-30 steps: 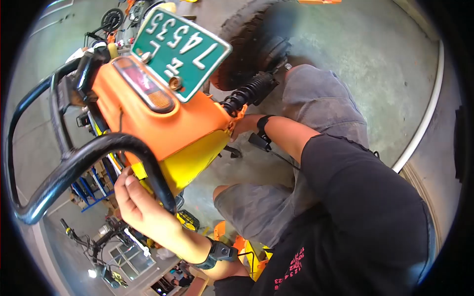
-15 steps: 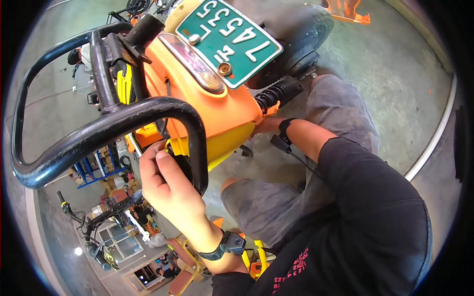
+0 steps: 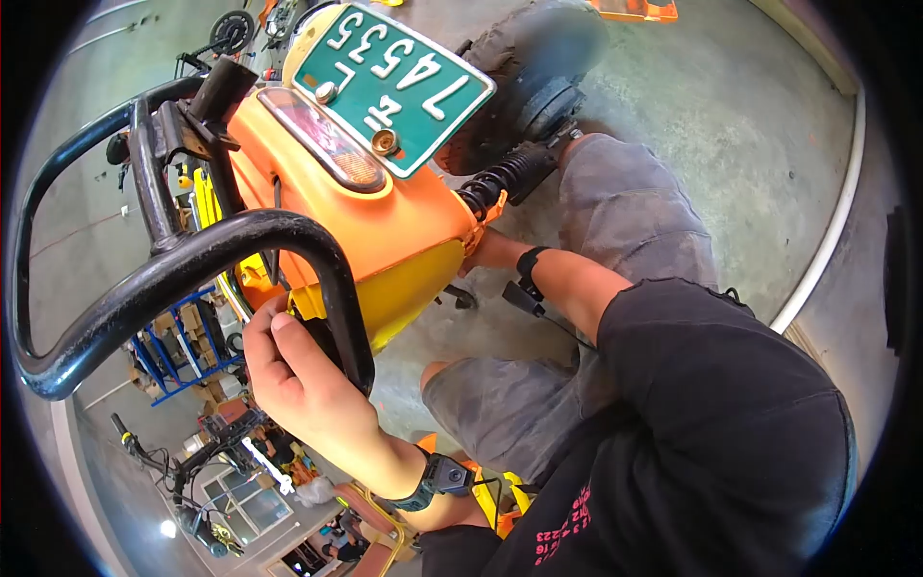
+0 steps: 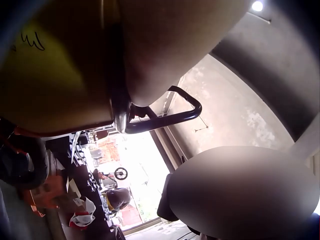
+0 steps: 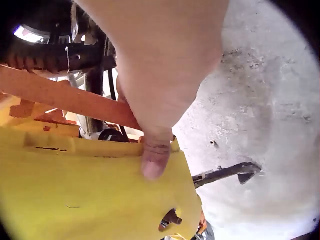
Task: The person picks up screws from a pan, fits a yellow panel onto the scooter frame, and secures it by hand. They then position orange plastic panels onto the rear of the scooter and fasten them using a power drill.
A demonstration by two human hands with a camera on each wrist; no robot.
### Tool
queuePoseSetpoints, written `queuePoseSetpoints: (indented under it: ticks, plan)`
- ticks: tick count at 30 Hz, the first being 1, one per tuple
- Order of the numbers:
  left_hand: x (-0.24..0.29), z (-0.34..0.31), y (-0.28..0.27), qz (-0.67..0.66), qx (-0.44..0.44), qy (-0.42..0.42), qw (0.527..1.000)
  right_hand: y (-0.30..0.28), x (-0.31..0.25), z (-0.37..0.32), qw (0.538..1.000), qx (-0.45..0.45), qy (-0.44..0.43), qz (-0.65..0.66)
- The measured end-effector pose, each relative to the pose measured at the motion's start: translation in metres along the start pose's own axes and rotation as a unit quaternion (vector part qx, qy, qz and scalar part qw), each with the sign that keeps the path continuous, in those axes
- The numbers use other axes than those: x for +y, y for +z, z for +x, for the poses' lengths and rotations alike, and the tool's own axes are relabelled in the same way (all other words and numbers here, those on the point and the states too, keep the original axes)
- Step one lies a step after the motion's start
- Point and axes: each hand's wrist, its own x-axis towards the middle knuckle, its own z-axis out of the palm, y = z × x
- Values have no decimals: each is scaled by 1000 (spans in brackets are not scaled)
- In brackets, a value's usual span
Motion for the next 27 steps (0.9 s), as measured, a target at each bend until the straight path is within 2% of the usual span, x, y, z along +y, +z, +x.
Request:
queuePoseSetpoints:
  ticks: [2, 3, 5, 6, 7, 8, 10, 11, 12, 13, 16, 19, 22, 25, 27]
  plan:
    - [11, -1, -3, 9, -19, -18, 1000, -1, -9, -3, 995, 2, -35, -96]
    - [15, -1, -5, 26, -35, -39, 998, -1, -13, -2, 995, 9, -36, -97]
    - [11, 0, -2, 24, -28, -17, 999, 1, -7, -1, 995, 10, -66, -71]
    - [8, -1, -3, 28, -20, 0, 999, 1, -3, 0, 996, 16, -60, -69]
    - [7, -2, -4, 1, -21, -30, 999, -3, -10, 1, 993, -11, -39, -112]
    - [0, -1, -3, -1, -16, -3, 1000, -8, -19, -3, 987, -36, -20, -153]
    - [-1, -1, -2, -2, -12, 1, 1000, -11, -39, -17, 991, -28, -32, -129]
    - [0, -2, -4, 0, -17, 6, 1000, -10, -46, -22, 983, -9, -2, -185]
    - [3, -2, -5, -10, -28, -36, 999, -8, -54, -27, 970, 9, 29, -240]
    - [4, -2, -6, -21, -39, -77, 996, -7, -53, -28, 971, 14, 29, -237]
    - [-3, 1, -6, 6, -23, -43, 999, -6, -55, -30, 967, 40, 41, -249]
    - [-1, 1, -5, -26, -40, -66, 997, -1, -50, -30, 967, 61, 63, -241]
    - [6, -2, -4, -38, -42, -73, 996, 1, -42, -30, 963, 85, 47, -252]
    - [4, 2, -1, 4, -51, -8, 999, -5, -36, -26, 954, 146, 42, -258]
    - [3, 1, -1, -29, -58, -31, 997, -7, -31, -20, 980, 62, 31, -186]
